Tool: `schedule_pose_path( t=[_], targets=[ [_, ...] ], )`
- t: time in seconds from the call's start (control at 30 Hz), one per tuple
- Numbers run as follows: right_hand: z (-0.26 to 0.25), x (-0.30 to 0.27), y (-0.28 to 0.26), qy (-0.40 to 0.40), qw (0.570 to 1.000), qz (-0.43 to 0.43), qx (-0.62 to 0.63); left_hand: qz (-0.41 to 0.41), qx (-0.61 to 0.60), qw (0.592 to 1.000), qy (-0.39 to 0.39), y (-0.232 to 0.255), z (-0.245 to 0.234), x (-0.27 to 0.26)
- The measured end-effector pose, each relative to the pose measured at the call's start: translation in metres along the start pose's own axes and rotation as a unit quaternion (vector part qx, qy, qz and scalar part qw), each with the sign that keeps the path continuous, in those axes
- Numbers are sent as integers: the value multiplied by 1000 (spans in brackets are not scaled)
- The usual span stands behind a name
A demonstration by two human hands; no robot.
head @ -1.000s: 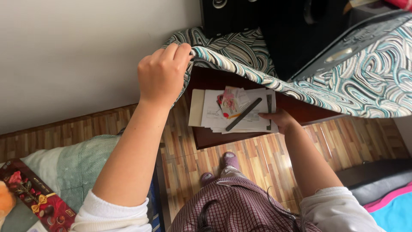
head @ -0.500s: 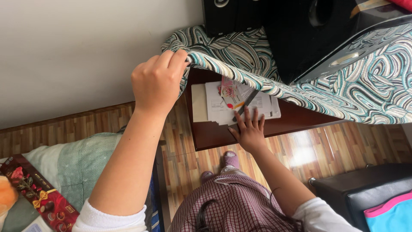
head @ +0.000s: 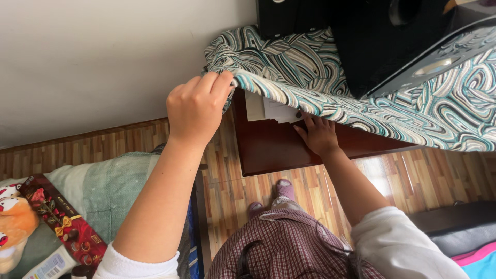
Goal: The person smooths a patterned cloth over a cabinet, tucks papers underneath it, wipes a stuffed animal with a cloth, and arranges stuffed animals on top of the speakers by hand.
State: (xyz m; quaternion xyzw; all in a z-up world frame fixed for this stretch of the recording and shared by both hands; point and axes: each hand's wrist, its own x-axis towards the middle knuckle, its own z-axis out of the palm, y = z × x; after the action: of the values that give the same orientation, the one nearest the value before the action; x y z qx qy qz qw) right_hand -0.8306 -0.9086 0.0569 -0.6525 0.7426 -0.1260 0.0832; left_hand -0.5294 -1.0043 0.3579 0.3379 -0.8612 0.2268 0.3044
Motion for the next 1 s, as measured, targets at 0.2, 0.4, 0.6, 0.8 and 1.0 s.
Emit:
schedule_pose_path(
  t=[0.2, 0.4, 0.6, 0.8, 1.0],
  targets=[
    [-28, -109, -68, 152, 962, -185, 134, 46, -32, 998, -15, 0, 1, -59],
    [-63, -181, -102, 43, 949, -258, 176, 108, -74, 985, -111, 15, 38, -200],
    [-63, -178, -118, 80, 981, -144, 100, 17, -85, 933, -350, 50, 109, -348],
    [-28, -140, -127, -32, 992, -119, -39, -176, -208, 769, -579, 72, 64, -360],
    [17, -153, -126, -34, 993, -113, -20, -319, -303, 830, -342, 75, -24, -368]
  ],
)
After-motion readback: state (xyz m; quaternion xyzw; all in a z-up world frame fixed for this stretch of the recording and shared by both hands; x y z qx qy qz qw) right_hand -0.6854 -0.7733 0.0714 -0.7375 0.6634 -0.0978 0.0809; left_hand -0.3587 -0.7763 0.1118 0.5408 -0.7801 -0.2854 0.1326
